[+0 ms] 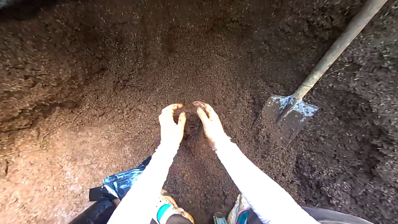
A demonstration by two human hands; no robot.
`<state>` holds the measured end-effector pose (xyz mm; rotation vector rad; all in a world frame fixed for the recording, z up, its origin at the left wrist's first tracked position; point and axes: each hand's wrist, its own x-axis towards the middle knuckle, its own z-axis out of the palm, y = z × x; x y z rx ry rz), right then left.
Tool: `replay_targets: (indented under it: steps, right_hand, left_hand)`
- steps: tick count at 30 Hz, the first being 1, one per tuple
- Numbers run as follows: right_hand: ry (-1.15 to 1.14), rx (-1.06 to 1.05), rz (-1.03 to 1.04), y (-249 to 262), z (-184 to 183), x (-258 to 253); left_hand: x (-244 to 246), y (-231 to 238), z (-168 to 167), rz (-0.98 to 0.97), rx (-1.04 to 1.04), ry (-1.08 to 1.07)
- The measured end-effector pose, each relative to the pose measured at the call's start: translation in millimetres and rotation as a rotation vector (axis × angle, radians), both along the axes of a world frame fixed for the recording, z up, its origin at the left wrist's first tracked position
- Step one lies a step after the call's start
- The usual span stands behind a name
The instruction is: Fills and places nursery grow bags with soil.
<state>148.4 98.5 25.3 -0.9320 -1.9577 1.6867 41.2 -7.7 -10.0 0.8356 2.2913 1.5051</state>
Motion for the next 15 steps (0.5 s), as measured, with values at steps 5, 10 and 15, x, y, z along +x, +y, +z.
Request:
replay_targets:
  steps: [5,10,15]
  right_hand:
    - [-0.661,0.271,0.278,47.2,-23.8,8.2]
    - [-0.956,0.35,0.547,40.4,-32.9,-13.5]
    - [-0.967,0.518,0.526,42.0,11.3,-18.1]
  left_hand:
    - [-23.4,-21.3,4.8,-0.197,-0.744,-0.237]
    - [-19.8,-4.2,-2.8,-0.36,-0.837,-0.201]
    - [-19.4,-5.2,35.1,-0.286,-0.778,-0.126]
